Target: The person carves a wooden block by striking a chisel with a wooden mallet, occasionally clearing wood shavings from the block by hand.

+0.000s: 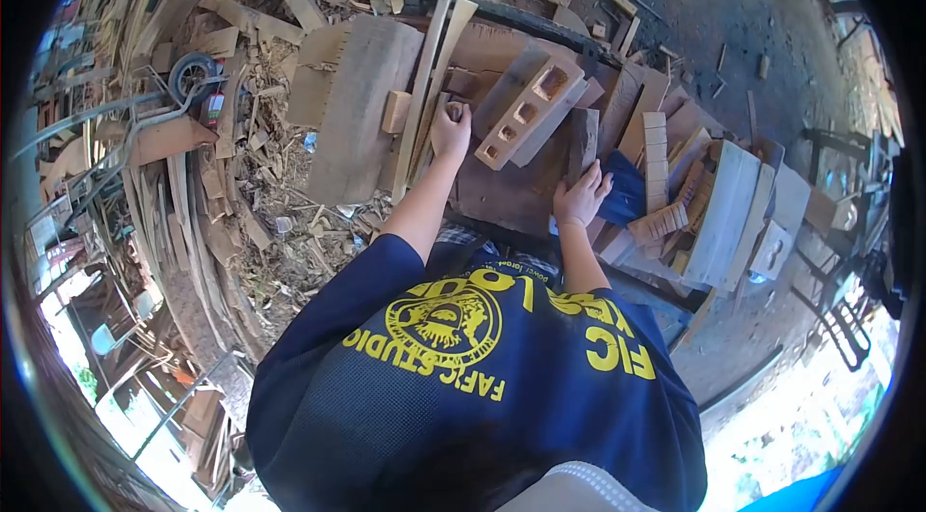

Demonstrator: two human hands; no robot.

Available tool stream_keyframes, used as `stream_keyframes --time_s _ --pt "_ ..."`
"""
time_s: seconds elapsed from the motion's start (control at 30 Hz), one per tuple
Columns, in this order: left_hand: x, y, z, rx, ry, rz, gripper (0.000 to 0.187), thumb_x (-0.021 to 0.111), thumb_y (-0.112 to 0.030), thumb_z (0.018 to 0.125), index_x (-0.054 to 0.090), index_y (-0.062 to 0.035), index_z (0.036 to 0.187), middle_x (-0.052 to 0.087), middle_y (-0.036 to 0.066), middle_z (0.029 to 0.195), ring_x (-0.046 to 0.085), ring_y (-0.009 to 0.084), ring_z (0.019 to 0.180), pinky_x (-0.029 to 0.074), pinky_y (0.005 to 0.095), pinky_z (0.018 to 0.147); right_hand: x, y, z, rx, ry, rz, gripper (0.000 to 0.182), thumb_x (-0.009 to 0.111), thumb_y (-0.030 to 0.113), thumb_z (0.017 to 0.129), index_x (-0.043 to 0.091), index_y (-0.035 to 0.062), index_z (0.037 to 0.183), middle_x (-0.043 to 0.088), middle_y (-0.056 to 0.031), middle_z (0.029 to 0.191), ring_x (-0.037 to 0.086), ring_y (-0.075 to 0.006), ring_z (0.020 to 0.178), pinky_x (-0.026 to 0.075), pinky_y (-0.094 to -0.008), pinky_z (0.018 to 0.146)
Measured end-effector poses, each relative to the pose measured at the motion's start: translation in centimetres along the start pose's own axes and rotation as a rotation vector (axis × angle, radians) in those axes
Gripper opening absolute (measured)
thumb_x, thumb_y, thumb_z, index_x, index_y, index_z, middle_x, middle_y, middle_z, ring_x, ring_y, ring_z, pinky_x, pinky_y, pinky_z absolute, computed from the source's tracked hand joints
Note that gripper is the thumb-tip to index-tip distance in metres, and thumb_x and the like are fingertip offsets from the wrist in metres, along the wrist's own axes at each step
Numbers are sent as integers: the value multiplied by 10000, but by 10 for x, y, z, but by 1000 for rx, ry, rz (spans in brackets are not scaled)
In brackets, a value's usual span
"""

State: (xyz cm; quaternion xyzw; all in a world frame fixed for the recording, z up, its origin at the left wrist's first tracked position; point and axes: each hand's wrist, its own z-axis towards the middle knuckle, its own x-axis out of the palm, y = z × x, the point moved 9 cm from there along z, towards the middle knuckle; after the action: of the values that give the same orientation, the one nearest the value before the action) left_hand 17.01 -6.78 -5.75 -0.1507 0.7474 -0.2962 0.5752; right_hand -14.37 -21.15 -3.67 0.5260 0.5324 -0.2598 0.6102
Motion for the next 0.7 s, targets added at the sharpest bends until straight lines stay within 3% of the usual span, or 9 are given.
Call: stream_keyframes --time_s 0.17,0.33,0.47,0.53,0.57,0.6,0.63,0.67,0.7 --pt "-20 -12 -12 57 46 -194 361 680 -347 838 636 -11 962 686 204 908 674 363 871 520 430 773 -6 4 -1 -30 3 -26 864 677 234 773 225 -52 1452 399 -240 1400 248 -494 1357 207 -537 1147" --pt "-38 -4 -35 -128 200 -504 238 743 -235 810 626 -48 900 668 100 810 671 192 770 526 339 710 -3 1 -4 -90 20 -21 878 686 263 781 220 -64 1450 382 -260 1405 248 -499 1355 190 -543 1150" --pt "-124 -205 -143 869 509 -607 261 793 -166 779 602 -38 902 619 43 763 629 122 704 491 264 598 10 -1 5 -97 105 -145 897 662 290 803 179 -79 1463 366 -254 1427 241 -498 1365 178 -549 1149" --pt "-138 -286 -225 586 1342 -1081 397 793 -95 719 598 -39 1060 675 70 870 673 148 798 540 313 685 19 -7 0 -115 165 -259 914 655 306 812 154 -86 1469 356 -249 1440 235 -499 1372 177 -550 1149" --pt "-173 -331 -273 780 1623 -1063 499 787 -85 686 591 -69 1144 682 79 967 680 186 810 553 356 695 18 -7 -2 -95 222 -269 945 649 331 825 107 -99 1468 326 -265 1456 225 -512 1375 167 -559 1147" --pt "-214 -368 -318 1234 1521 -1059 447 775 -147 693 605 -79 1101 674 79 958 674 230 785 547 398 690 12 -1 0 -78 275 -279 978 644 357 838 60 -112 1467 295 -280 1472 216 -525 1377 157 -568 1146" --pt "-265 -400 -353 1564 1402 -1007 411 746 -308 770 621 -49 1064 680 95 816 650 279 706 500 390 601 10 4 2 -63 326 -290 1013 639 382 851 13 -125 1466 264 -296 1488 206 -539 1379 147 -578 1145" --pt "-295 -413 -387 1723 1505 -952 281 718 -331 785 634 -99 919 664 87 775 648 289 731 499 389 598 7 9 5 -83 329 -303 1013 639 382 851 13 -125 1466 264 -296 1488 206 -539 1379 147 -578 1145" --pt "-317 -421 -419 1903 1434 -912 260 615 -309 851 656 -68 939 679 131 830 665 313 773 520 416 652 8 9 5 -75 369 -306 1024 642 386 851 2 -130 1463 251 -309 1489 203 -545 1377 146 -581 1142"
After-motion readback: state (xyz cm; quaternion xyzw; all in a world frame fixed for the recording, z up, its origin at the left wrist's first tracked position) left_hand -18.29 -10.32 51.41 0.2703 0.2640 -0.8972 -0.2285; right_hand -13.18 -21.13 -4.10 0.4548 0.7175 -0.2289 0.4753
